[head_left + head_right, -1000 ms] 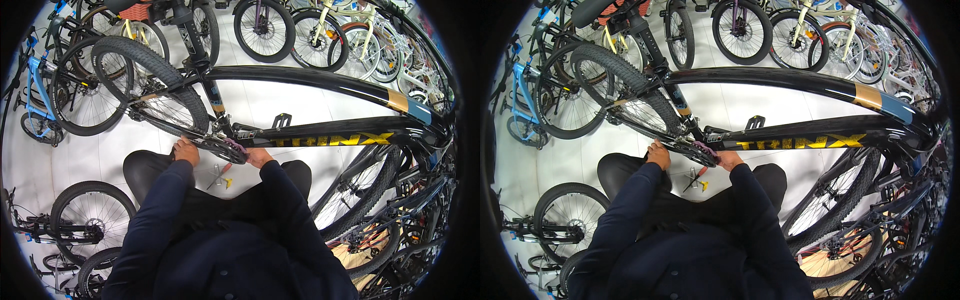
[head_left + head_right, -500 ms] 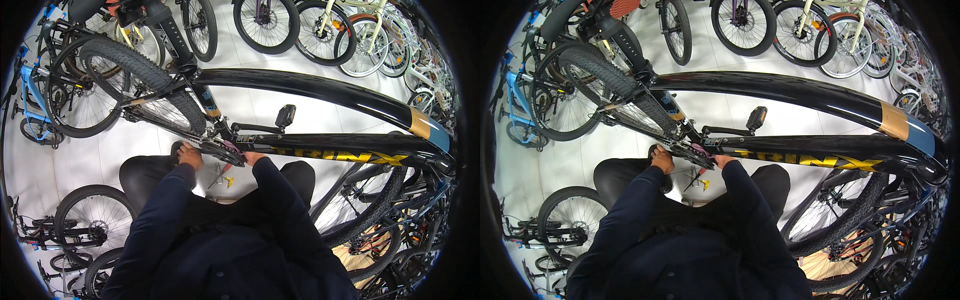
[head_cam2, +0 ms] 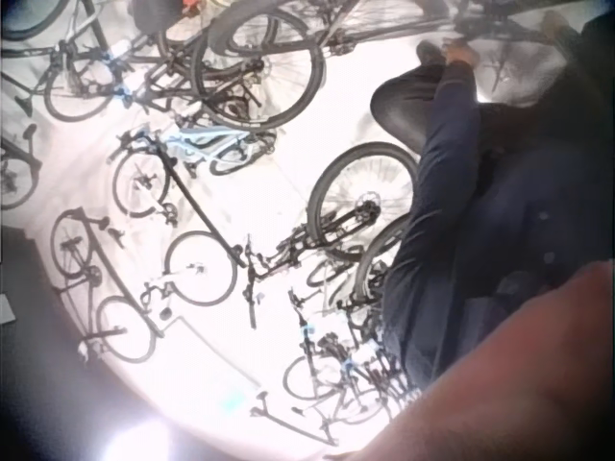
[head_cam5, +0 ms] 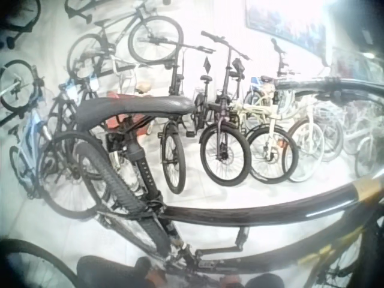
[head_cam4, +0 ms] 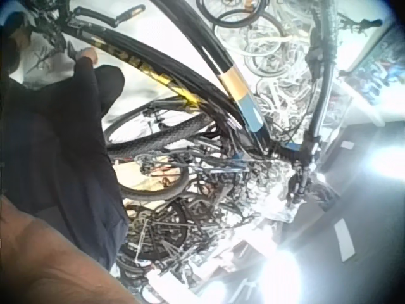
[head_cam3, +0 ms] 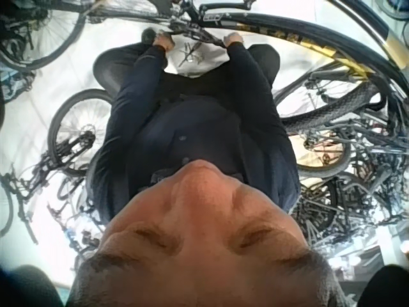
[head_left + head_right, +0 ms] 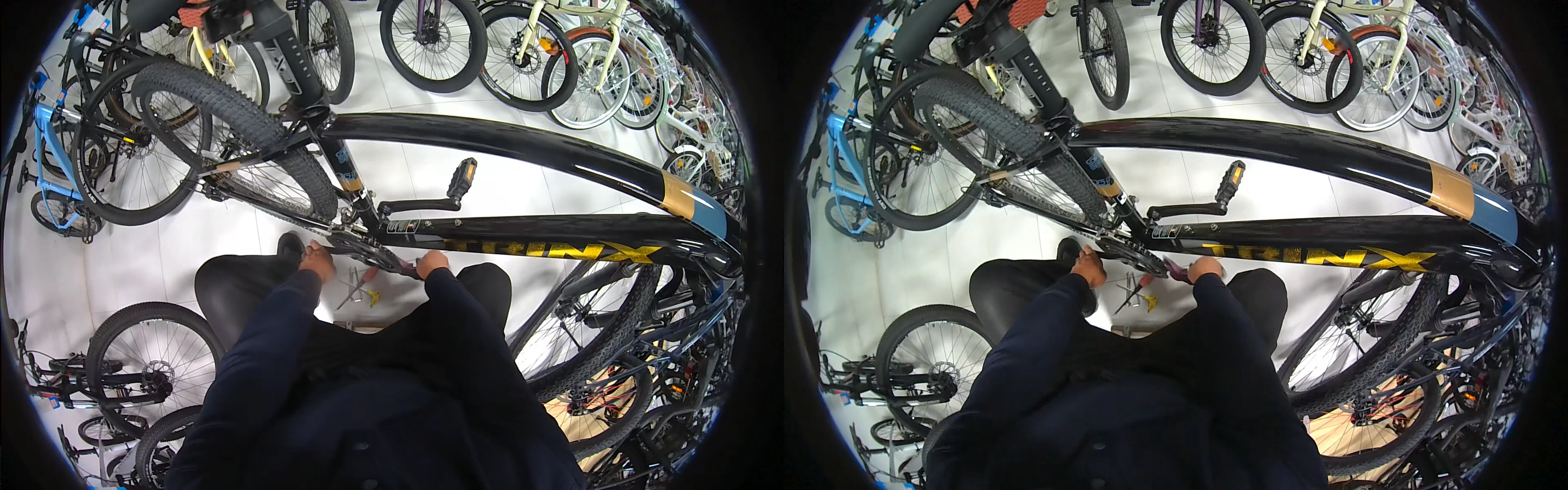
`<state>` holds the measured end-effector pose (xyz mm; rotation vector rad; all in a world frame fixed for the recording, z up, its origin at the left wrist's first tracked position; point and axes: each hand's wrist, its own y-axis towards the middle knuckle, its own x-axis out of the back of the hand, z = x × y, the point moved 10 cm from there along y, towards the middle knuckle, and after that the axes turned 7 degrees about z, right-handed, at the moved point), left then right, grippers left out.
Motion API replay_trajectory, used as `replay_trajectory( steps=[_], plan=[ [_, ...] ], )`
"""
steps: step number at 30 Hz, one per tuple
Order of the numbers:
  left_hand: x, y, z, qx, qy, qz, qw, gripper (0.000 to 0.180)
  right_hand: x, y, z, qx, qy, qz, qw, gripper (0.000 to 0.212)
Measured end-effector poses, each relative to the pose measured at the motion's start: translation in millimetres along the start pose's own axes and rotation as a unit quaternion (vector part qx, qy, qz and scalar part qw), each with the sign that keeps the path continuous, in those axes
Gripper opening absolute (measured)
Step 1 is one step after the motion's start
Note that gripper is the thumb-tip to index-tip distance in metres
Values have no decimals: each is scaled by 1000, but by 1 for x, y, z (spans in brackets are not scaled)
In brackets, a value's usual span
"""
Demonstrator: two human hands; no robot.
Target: The person wipes the rear wheel, chain, frame, handlebars, and front wheel of a bicycle using a purple cloth. They rotate the wheels and move around the bike to reach different parts, continuing to wipe the front fork and tire.
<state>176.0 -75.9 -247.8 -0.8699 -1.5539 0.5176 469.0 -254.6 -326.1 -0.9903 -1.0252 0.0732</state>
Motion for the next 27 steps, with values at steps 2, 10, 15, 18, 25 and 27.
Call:
replay_trajectory(
  steps=[2,10,15,18,25,27],
  plan=[
    [-7,1,-5,-1,25,27,999,77,18,-39,22,100,76,99,987,26],
    [3,-86,-90,-150,234,152,948,48,151,-213,89,372,473,291,743,22],
    [31,-184,-154,-423,-200,168,867,30,183,-250,103,386,646,210,624,31],
    [63,-203,-157,-471,-275,70,835,24,185,-255,109,355,604,118,704,36],
    [80,-223,-167,-446,-393,282,753,32,253,-332,95,377,296,-367,797,35],
    [104,-215,-169,-460,-417,206,756,41,288,-378,66,316,211,-552,742,32]
  ],
)
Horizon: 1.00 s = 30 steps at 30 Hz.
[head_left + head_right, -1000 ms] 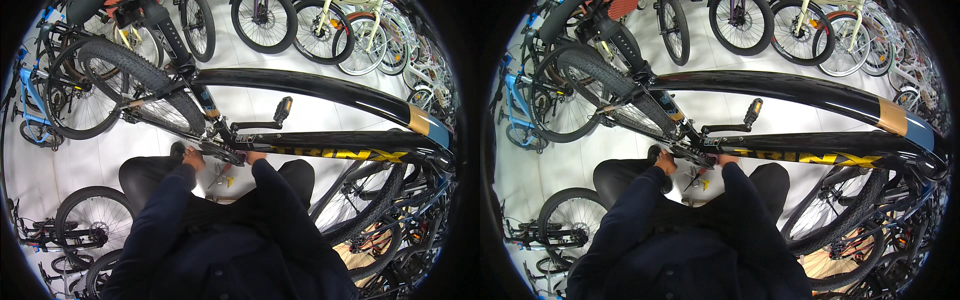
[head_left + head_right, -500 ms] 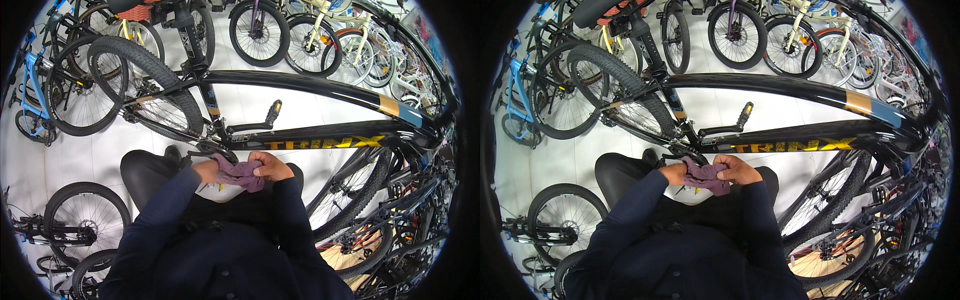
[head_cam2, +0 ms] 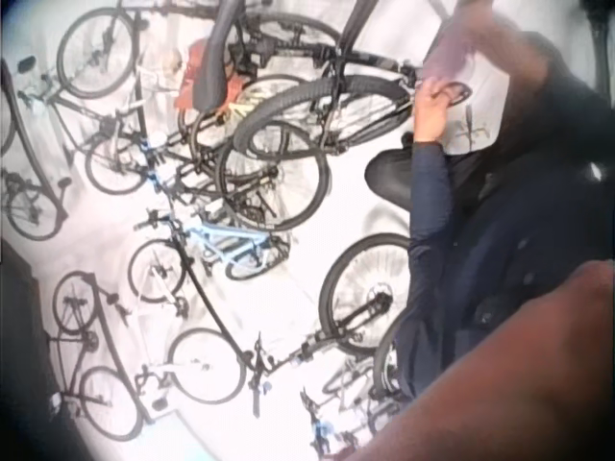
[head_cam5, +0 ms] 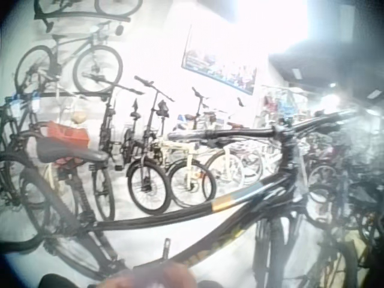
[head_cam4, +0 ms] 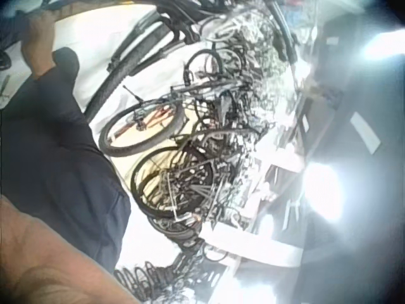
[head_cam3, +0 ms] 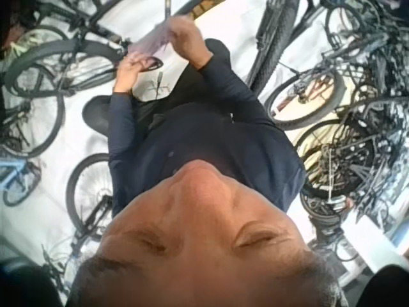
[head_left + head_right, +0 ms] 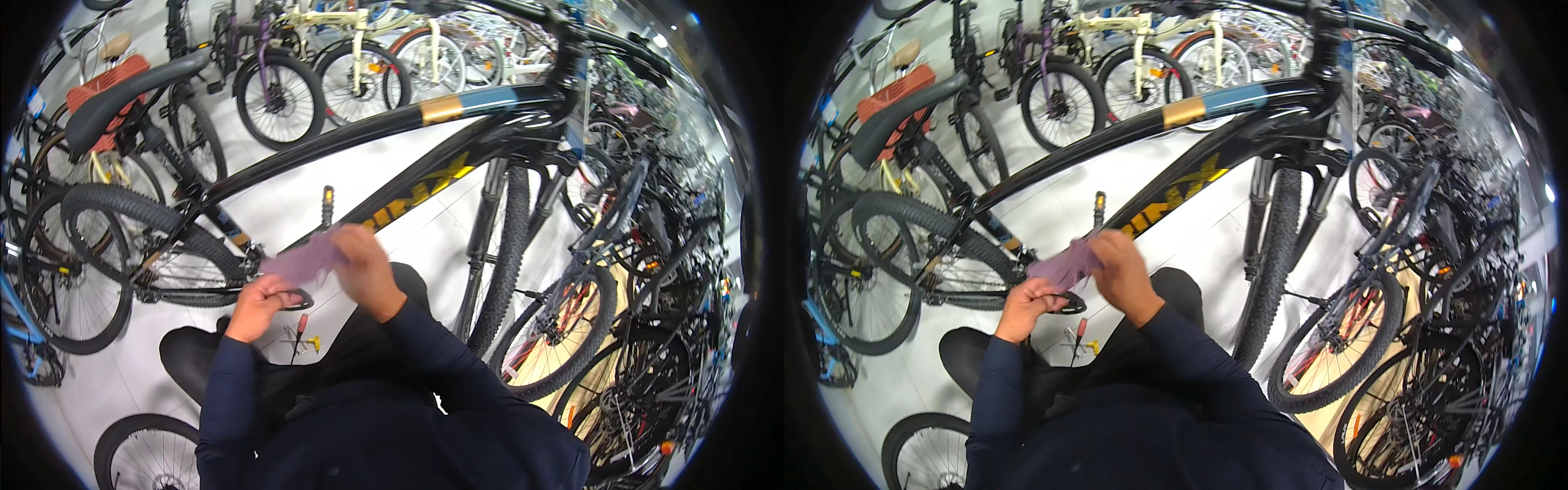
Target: The person wipes the rear wheel, chain, frame, handlebars, and front wheel of a bicycle using a purple cloth. They rotate the wheels and move around the bike to reach different parts, continuing to wipe the front fork and tire.
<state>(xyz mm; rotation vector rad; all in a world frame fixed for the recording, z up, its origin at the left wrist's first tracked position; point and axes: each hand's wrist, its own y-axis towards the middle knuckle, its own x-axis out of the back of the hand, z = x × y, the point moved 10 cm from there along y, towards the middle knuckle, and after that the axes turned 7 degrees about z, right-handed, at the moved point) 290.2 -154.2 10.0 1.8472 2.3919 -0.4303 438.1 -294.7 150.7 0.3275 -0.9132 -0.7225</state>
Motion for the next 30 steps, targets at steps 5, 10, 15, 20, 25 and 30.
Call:
replay_trajectory(
  steps=[5,10,15,20,25,30],
  plan=[
    [3,28,-32,-85,240,-67,965,58,132,29,17,45,-279,-186,941,41],
    [-48,80,-64,-131,381,-22,915,68,211,24,10,-53,-338,-240,908,39],
    [-56,116,-53,-64,392,-20,917,55,282,-16,-25,-235,-150,-289,916,35],
    [-49,119,-41,-33,394,-3,918,52,325,-5,15,-28,-250,-390,886,36],
    [-50,117,-43,-13,401,4,916,49,213,42,14,38,-416,-236,878,44],
    [-48,117,-42,-17,387,-1,922,48,47,0,8,135,-279,-74,948,34]
  ],
)
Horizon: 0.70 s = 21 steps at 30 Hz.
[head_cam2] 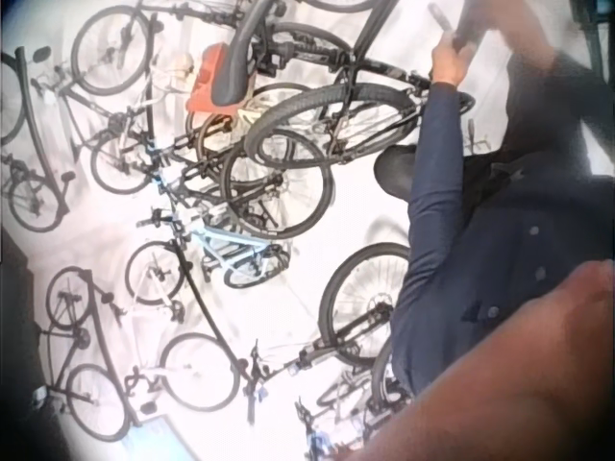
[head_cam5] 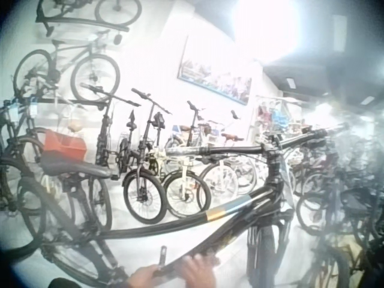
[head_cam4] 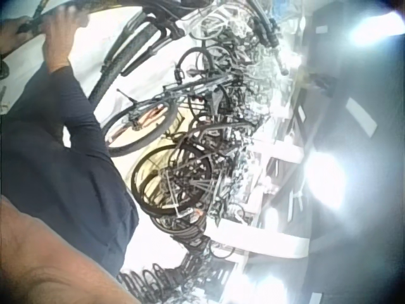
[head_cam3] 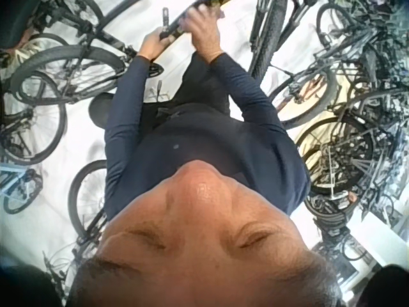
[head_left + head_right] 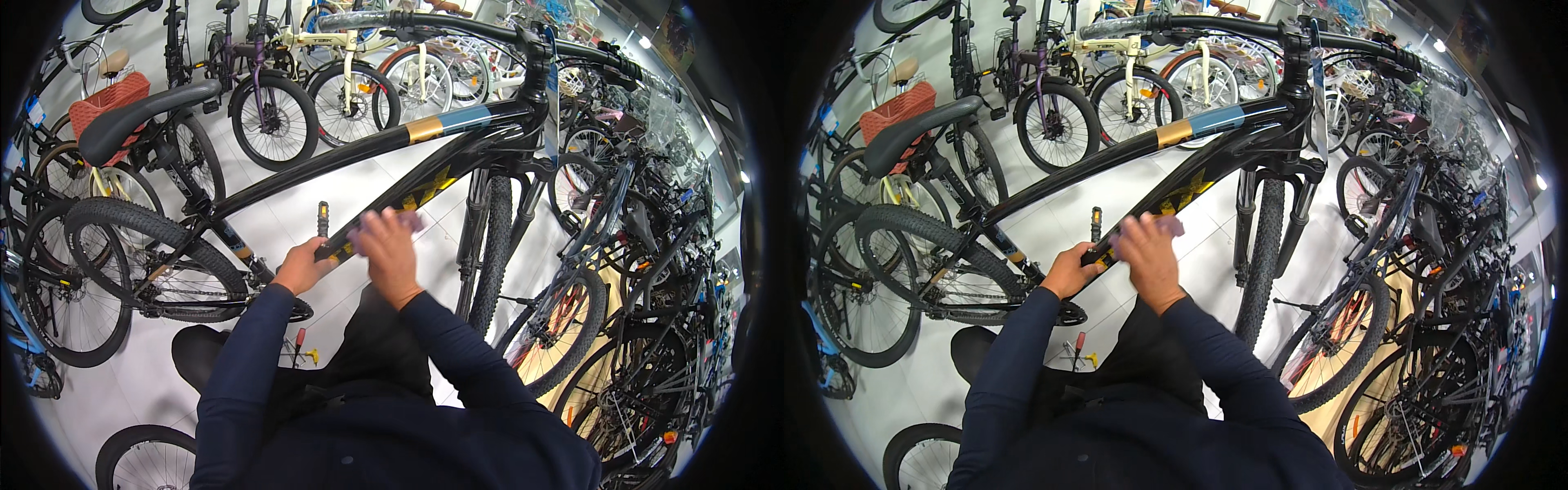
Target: The person wipes the rear wheel, chain, frame, handlebars, and front wheel of a bicycle using a purple cloth. They rotate the wheels and move around the bike to reach different parts, continuing to wipe the front fork and tire.
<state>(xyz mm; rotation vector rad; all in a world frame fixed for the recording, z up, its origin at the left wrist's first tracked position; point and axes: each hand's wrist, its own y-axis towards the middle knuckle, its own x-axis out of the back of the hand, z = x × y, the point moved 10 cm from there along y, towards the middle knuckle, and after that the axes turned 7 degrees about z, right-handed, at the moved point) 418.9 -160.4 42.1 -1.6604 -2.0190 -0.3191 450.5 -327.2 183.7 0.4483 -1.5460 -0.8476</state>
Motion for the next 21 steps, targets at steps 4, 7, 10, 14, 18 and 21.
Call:
replay_trajectory(
  steps=[4,7,10,14,18,21],
  plan=[
    [2,0,0,-1,0,-24,1000,49,-43,-32,19,8,39,113,993,34],
    [2,0,0,26,14,-38,999,54,-22,-22,-11,-36,17,141,989,35],
    [4,0,-5,29,23,-49,998,58,46,12,-56,-79,-82,36,993,41],
    [4,0,-7,10,37,-34,999,53,127,41,-100,-141,-144,-60,978,49],
    [5,-1,-9,-5,27,-14,1000,50,190,24,-155,-250,107,-270,924,39],
    [7,3,-34,-48,-4,-22,999,49,205,6,-185,-284,211,-294,888,26]
  ],
)
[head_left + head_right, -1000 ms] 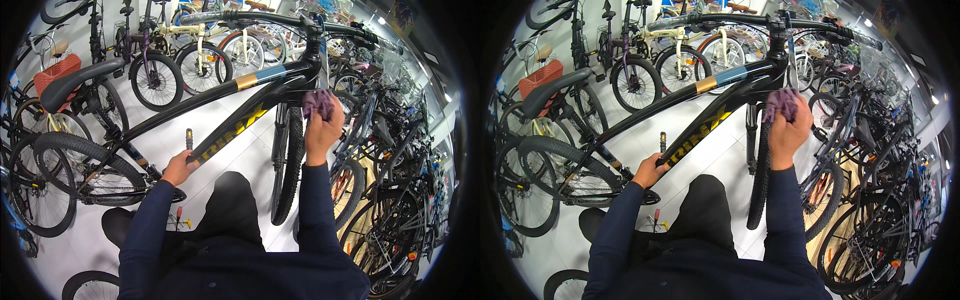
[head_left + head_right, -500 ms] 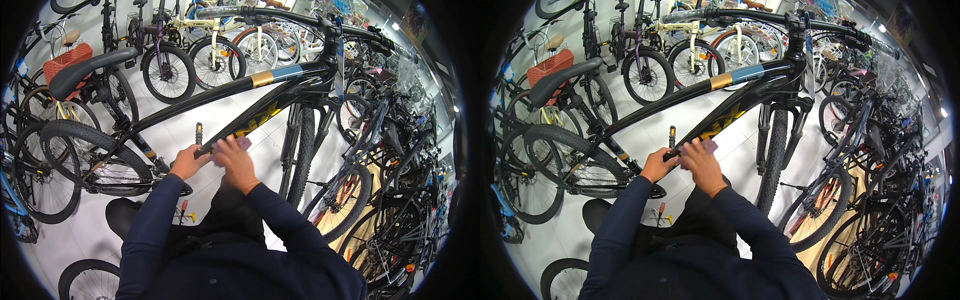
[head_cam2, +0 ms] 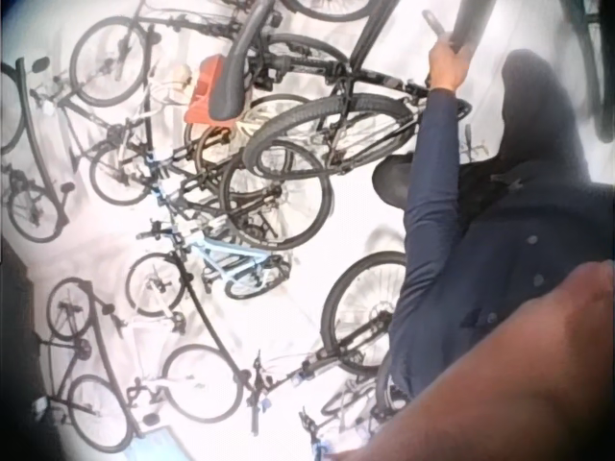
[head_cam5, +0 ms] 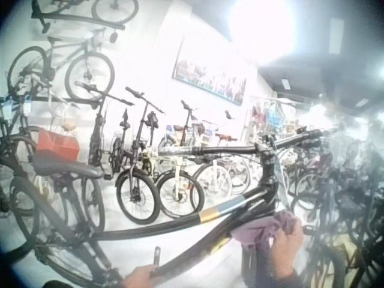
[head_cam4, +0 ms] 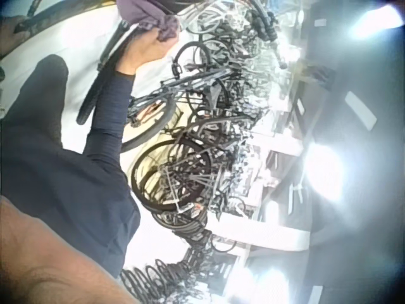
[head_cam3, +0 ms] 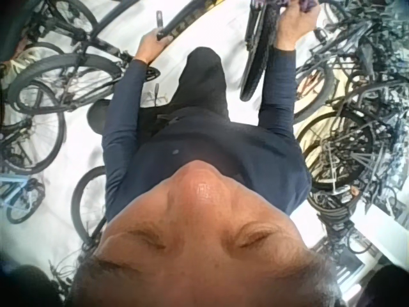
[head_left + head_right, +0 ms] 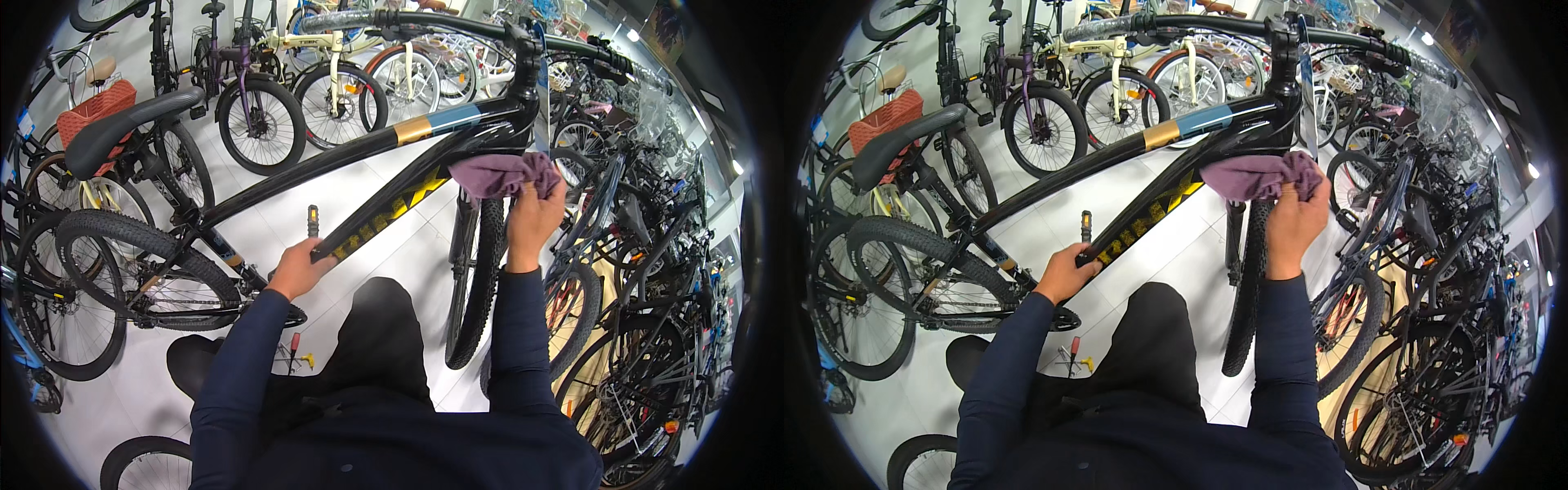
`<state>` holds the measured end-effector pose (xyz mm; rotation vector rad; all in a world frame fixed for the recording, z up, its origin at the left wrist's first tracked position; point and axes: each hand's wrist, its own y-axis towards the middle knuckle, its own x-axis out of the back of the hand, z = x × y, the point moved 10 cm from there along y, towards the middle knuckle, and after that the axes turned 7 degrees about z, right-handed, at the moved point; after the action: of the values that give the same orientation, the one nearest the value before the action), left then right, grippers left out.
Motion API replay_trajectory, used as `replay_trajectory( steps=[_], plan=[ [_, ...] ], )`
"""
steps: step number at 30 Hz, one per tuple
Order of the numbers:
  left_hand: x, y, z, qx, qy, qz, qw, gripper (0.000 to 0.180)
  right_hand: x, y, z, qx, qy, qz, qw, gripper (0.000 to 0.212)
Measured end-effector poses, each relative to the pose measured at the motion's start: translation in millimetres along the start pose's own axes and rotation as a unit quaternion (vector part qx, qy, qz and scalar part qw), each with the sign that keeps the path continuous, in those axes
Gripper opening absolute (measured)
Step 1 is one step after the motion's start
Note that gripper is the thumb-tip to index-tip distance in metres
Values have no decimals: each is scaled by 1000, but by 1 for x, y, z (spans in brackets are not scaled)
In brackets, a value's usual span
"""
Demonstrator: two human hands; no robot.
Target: The person wipes the rear wheel, chain, frame, handlebars, and front wheel of a bicycle using a purple cloth. They rotate the wheels and move around the bike to reach different parts, continuing to wipe the front fork and tire.
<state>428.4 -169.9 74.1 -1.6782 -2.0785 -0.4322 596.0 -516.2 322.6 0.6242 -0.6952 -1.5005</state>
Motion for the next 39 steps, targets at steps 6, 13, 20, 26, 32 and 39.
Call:
replay_trajectory(
  steps=[6,13,20,26,32,39],
  plan=[
    [-8,38,-75,-41,-29,-10,999,50,23,-16,-55,-145,-101,72,981,22],
    [-8,40,-91,-74,-36,-31,996,51,23,-58,-87,-194,-94,112,970,27],
    [-10,41,-81,-44,-47,-79,995,54,22,-69,-98,-198,-31,114,973,33],
    [-10,39,-81,-49,-66,-99,992,56,19,-72,-89,-159,-76,125,976,31],
    [-8,38,-81,-55,-26,-71,996,55,18,-72,-85,-154,-97,121,976,30],
    [-9,38,-77,-55,-32,-52,997,58,20,-74,-88,-148,-120,115,975,32]
  ],
)
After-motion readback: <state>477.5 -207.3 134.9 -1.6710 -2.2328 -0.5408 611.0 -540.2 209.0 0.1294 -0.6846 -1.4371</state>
